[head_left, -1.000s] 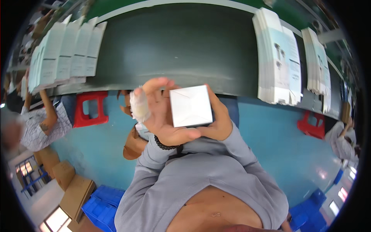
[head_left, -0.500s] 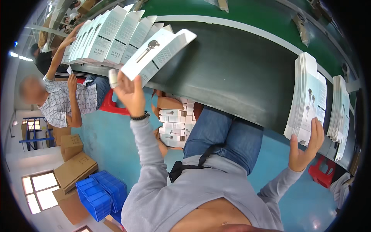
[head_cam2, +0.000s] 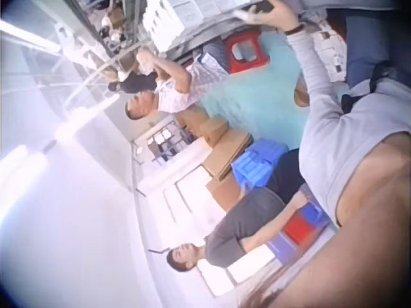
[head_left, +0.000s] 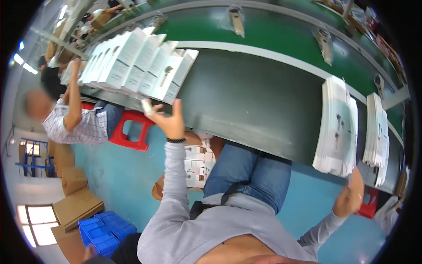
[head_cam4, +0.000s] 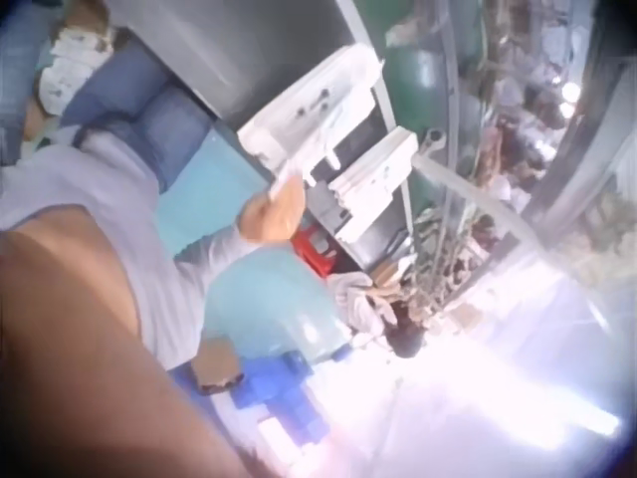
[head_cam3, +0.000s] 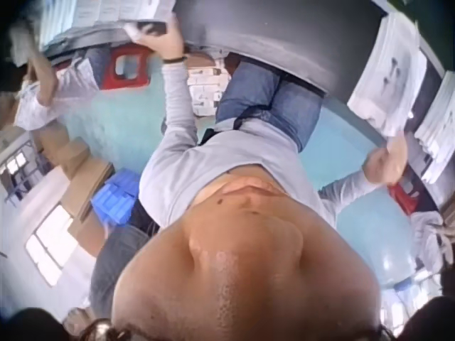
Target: Folding cardboard boxes on an assembly line and stacking them for further processing.
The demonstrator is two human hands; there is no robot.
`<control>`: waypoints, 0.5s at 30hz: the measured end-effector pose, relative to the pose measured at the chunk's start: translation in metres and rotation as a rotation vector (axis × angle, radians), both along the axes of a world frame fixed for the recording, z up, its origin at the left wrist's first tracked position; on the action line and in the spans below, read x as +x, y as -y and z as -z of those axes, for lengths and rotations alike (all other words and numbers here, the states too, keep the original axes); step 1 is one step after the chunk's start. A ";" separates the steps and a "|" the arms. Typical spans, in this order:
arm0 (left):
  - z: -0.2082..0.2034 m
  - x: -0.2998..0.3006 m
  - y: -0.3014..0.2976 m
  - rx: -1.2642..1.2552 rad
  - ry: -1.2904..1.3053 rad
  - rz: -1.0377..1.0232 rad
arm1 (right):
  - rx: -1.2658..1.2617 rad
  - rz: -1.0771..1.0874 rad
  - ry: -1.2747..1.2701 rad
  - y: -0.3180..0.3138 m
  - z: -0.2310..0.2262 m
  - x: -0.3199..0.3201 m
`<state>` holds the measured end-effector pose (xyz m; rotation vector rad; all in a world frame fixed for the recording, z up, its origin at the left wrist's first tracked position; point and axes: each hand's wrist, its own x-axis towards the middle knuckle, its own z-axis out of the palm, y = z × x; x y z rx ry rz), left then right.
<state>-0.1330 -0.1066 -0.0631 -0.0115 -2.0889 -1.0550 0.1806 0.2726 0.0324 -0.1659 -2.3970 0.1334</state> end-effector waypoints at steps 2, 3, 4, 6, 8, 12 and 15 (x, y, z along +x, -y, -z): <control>-0.026 0.028 -0.022 -0.045 -0.105 0.238 | -0.149 0.026 -0.252 0.011 -0.011 0.003; -0.043 0.039 -0.034 -0.141 -0.199 0.394 | -0.334 0.019 -0.379 0.019 -0.007 -0.001; -0.058 0.051 -0.043 -0.244 -0.291 0.543 | -0.340 0.001 -0.392 0.027 -0.001 -0.008; -0.069 0.073 -0.060 -0.405 -0.383 0.774 | -0.610 -0.258 -0.247 0.044 0.008 -0.028; -0.076 0.093 -0.073 -0.550 -0.319 1.011 | -1.018 -0.532 -0.044 0.074 0.010 -0.059; -0.107 0.102 -0.075 -0.892 -0.106 1.169 | -1.432 -0.863 0.192 0.099 0.034 -0.078; -0.096 0.106 -0.067 -0.806 -0.095 1.289 | -1.743 -0.843 0.252 0.106 0.033 -0.077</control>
